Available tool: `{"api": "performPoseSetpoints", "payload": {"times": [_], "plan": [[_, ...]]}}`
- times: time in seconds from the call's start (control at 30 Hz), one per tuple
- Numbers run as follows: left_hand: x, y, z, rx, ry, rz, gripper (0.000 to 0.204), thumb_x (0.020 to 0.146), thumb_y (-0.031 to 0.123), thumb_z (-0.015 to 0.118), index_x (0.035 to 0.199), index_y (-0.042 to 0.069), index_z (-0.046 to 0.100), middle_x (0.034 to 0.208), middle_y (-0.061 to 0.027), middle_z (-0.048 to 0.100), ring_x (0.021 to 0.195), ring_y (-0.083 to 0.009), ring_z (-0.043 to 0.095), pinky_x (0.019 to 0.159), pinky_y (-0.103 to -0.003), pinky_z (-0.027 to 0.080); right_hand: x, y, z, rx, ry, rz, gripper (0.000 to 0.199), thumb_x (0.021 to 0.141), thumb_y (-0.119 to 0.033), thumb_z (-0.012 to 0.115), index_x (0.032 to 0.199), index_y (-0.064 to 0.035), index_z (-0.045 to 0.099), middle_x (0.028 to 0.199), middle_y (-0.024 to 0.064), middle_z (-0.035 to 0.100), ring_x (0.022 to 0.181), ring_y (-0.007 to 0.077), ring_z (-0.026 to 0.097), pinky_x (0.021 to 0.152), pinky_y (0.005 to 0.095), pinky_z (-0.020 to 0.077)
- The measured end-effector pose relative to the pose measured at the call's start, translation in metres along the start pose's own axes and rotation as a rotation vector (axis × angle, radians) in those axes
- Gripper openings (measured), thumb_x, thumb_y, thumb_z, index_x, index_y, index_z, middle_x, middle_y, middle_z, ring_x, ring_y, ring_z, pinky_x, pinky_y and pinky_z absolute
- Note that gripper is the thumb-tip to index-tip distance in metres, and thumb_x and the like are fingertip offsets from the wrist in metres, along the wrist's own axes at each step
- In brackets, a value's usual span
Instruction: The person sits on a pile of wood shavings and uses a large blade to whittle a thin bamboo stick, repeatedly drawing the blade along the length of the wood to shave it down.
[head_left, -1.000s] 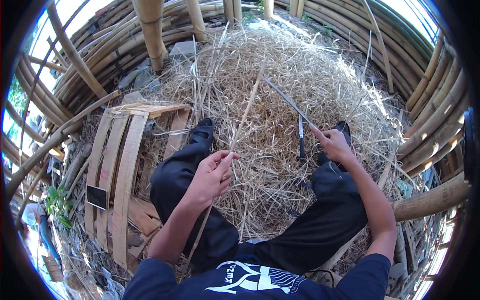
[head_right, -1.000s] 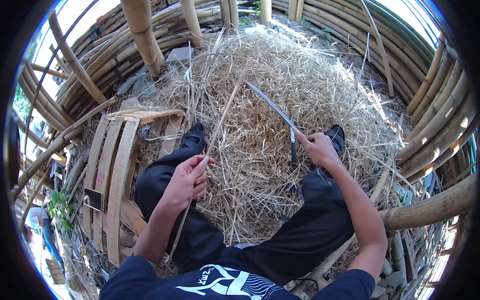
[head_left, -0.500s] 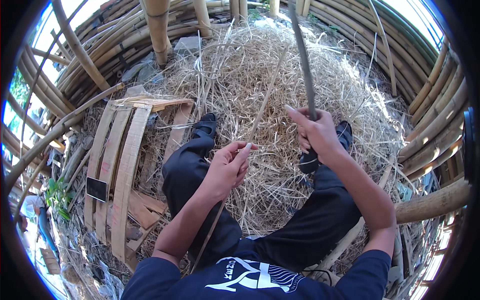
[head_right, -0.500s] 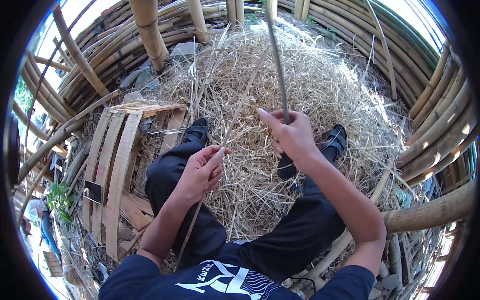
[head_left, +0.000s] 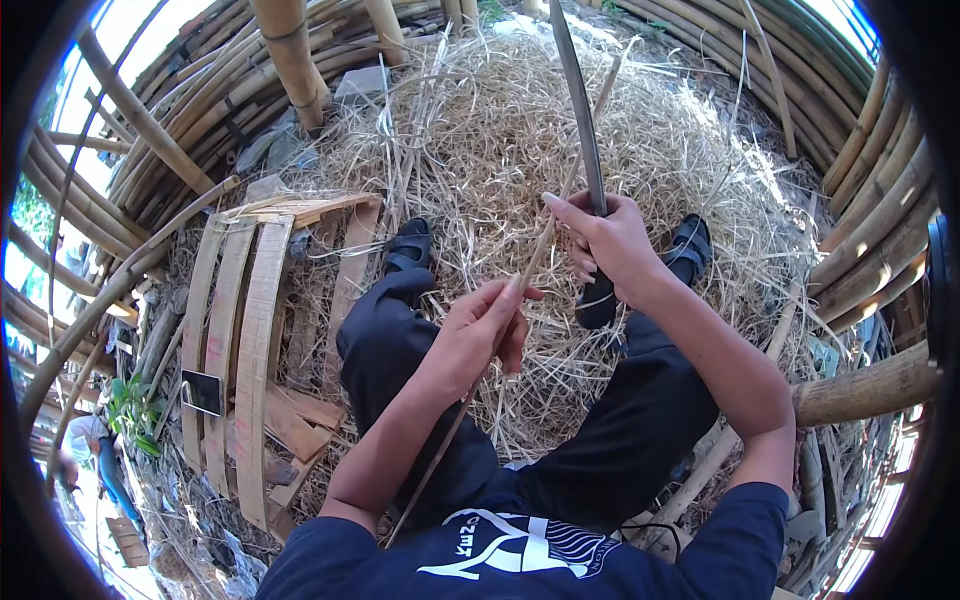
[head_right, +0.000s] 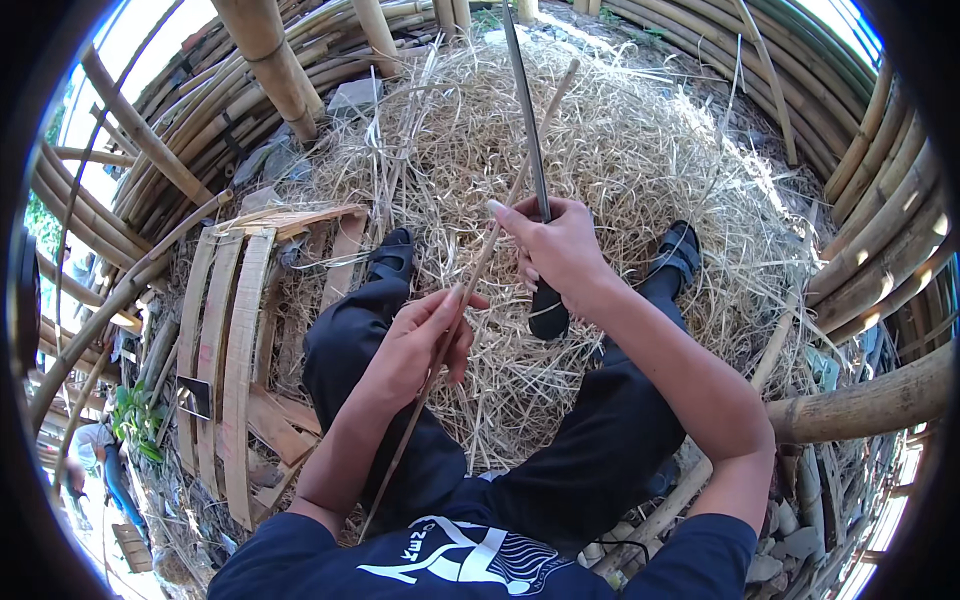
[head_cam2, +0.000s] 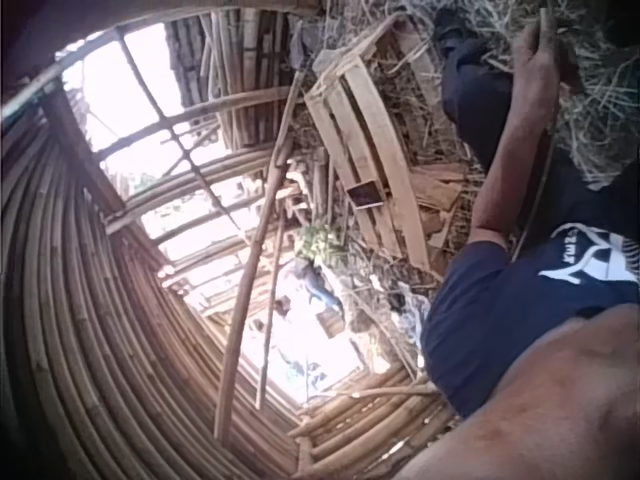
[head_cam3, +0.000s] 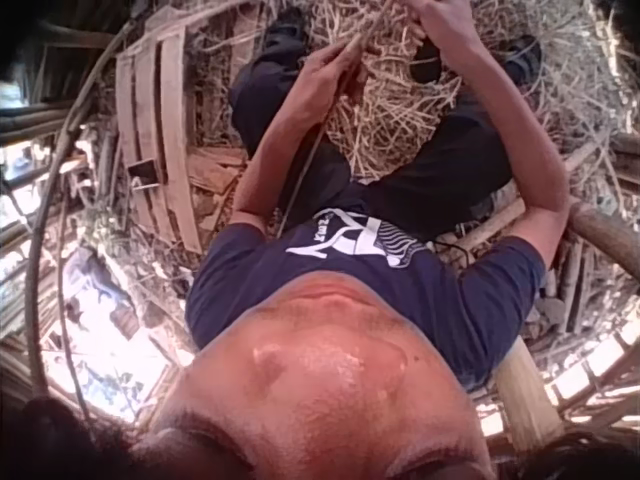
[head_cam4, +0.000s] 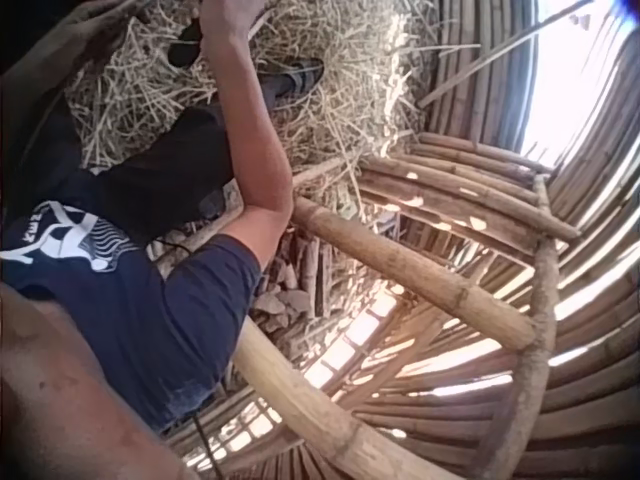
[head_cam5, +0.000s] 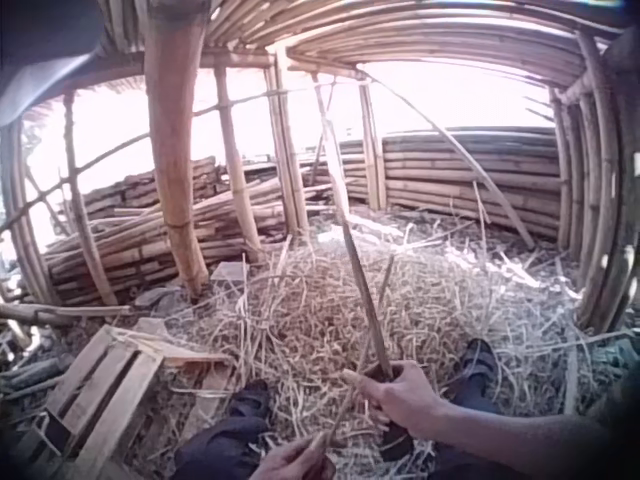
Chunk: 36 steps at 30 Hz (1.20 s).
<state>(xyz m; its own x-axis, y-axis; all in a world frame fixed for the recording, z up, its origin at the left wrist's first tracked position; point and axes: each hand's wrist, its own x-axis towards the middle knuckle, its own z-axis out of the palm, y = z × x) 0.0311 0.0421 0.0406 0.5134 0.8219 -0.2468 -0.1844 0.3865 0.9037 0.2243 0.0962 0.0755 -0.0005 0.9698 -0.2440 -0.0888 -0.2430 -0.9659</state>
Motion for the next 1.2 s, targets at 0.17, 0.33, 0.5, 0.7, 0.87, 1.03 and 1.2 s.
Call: {"api": "performPoseSetpoints", "payload": {"times": [0.17, 0.33, 0.5, 0.7, 0.87, 1.03, 1.2], "plan": [[0.000, -0.006, -0.005, 0.010, -0.058, -0.035, 0.039, 0.104, 0.032, 0.039, 0.118, -0.001, 0.054, 0.080, -0.0077, 0.063, 0.070, -0.0148, 0.066, 0.066, -0.026, 0.054, 0.002, -0.006, -0.008, 0.019, 0.083, -0.041, 0.027, 0.088, -0.024, 0.071, 0.082, -0.0048, 0.053, 0.055, -0.0043, 0.043, 0.037, 0.0057, 0.040, 0.033, 0.0243, 0.0327], [-0.011, 0.005, -0.003, 0.285, -0.188, -0.163, 0.031, 0.101, 0.026, 0.049, 0.116, -0.001, 0.053, 0.079, -0.0067, 0.063, 0.069, -0.0128, 0.065, 0.061, -0.024, 0.053, 0.010, -0.008, -0.032, 0.043, 0.233, -0.166, 0.027, 0.086, -0.024, 0.072, 0.082, -0.0017, 0.057, 0.055, -0.0022, 0.046, 0.037, 0.0064, 0.043, 0.034, 0.0235, 0.0339], [-0.020, -0.005, -0.013, 0.422, -0.283, -0.193, 0.026, 0.100, 0.021, 0.052, 0.113, -0.001, 0.053, 0.072, -0.0036, 0.061, 0.064, -0.0098, 0.062, 0.058, -0.023, 0.052, 0.013, -0.010, -0.051, 0.099, 0.345, -0.192, 0.025, 0.086, -0.023, 0.071, 0.083, -0.0022, 0.058, 0.056, -0.0020, 0.045, 0.038, 0.0069, 0.043, 0.035, 0.0252, 0.0346], [-0.025, 0.000, -0.018, 0.488, -0.378, -0.240, 0.023, 0.100, 0.018, 0.050, 0.113, -0.002, 0.053, 0.069, -0.0016, 0.059, 0.059, -0.0071, 0.058, 0.053, -0.021, 0.048, 0.013, -0.010, -0.066, 0.192, 0.439, -0.211, 0.023, 0.085, -0.020, 0.072, 0.084, -0.0022, 0.058, 0.056, -0.0011, 0.044, 0.038, 0.0088, 0.041, 0.036, 0.0267, 0.0332], [-0.025, 0.009, -0.010, 0.421, -0.165, -0.109, 0.024, 0.102, 0.019, 0.046, 0.115, 0.000, 0.053, 0.062, 0.0031, 0.047, 0.049, -0.0024, 0.045, 0.045, -0.018, 0.036, 0.007, -0.010, -0.073, 0.166, 0.373, -0.221, 0.031, 0.088, -0.030, 0.069, 0.087, -0.0008, 0.059, 0.055, -0.0021, 0.043, 0.037, 0.0078, 0.041, 0.035, 0.0265, 0.0336], [-0.020, 0.006, -0.018, 0.094, 0.031, 0.022, 0.027, 0.104, 0.018, 0.042, 0.125, 0.004, 0.051, 0.061, 0.0058, 0.037, 0.044, -0.0007, 0.030, 0.041, -0.017, 0.026, -0.012, -0.006, -0.065, -0.064, 0.198, -0.138, 0.045, 0.091, -0.044, 0.062, 0.088, 0.0005, 0.060, 0.053, -0.0039, 0.041, 0.036, 0.0061, 0.042, 0.034, 0.0244, 0.0353], [-0.020, 0.004, -0.019, 0.035, 0.132, 0.090, 0.033, 0.103, 0.015, 0.044, 0.134, 0.005, 0.047, 0.063, 0.0044, 0.040, 0.043, -0.0009, 0.029, 0.039, -0.018, 0.025, -0.022, 0.007, -0.068, -0.781, 0.120, -0.264, 0.045, 0.092, -0.045, 0.061, 0.087, -0.0008, 0.066, 0.054, -0.0007, 0.050, 0.043, 0.0086, 0.043, 0.044, 0.0287, 0.0319]]}}
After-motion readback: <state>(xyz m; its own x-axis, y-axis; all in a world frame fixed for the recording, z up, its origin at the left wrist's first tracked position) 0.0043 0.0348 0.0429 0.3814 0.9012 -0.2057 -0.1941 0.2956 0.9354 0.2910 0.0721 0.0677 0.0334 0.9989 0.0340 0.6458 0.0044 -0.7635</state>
